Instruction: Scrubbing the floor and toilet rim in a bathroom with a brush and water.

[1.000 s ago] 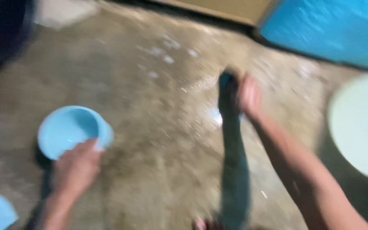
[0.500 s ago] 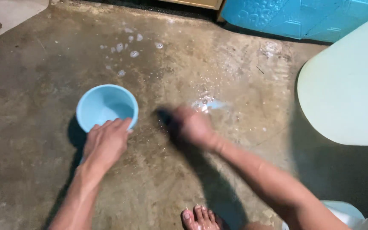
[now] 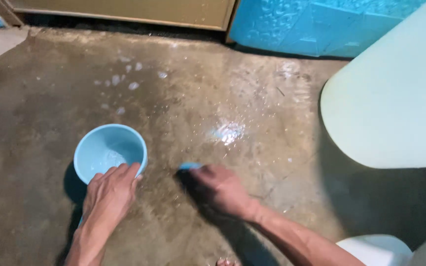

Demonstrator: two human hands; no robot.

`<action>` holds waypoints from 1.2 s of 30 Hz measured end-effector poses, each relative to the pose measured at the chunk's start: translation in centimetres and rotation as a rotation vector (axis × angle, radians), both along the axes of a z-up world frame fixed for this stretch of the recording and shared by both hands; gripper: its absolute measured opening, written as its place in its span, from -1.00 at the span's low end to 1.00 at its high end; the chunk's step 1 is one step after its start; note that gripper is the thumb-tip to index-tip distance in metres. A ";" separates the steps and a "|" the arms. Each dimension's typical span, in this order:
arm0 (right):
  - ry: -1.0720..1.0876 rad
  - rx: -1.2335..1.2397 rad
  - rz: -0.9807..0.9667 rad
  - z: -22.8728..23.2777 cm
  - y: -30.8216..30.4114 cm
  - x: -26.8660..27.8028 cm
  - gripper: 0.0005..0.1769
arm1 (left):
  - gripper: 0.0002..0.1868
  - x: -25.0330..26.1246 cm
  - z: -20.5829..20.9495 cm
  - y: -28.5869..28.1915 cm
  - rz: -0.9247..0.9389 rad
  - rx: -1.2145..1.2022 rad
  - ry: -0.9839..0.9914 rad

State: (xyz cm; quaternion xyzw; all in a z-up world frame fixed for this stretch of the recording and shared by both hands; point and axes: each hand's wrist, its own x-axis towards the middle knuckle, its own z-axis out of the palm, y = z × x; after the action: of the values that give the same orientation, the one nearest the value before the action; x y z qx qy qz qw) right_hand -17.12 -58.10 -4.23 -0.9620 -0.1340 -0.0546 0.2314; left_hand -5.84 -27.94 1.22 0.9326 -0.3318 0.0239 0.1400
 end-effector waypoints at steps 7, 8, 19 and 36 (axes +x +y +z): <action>-0.034 -0.262 -0.964 -4.5 -27.3 4.7 -0.42 | -0.83 -0.2 0.3 0.3 0.027 0.067 0.104; -0.042 -0.267 -0.967 -5.4 -28.1 5.4 -0.42 | -0.83 -0.1 0.0 0.3 0.023 0.060 0.099; 0.194 0.049 -0.231 2.8 -4.0 7.5 -0.35 | -0.63 1.8 -3.8 1.0 0.044 0.365 0.232; -0.181 -0.143 -0.440 -5.0 -13.7 24.3 -0.57 | -0.67 1.8 -3.3 0.0 0.101 0.269 0.175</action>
State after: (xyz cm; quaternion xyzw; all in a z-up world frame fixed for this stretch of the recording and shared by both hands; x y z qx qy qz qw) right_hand 7.22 -71.82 -9.22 -0.9732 0.0550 -0.1801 0.1321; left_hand -4.05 -27.93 -2.06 0.9569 -0.2712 -0.0952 0.0407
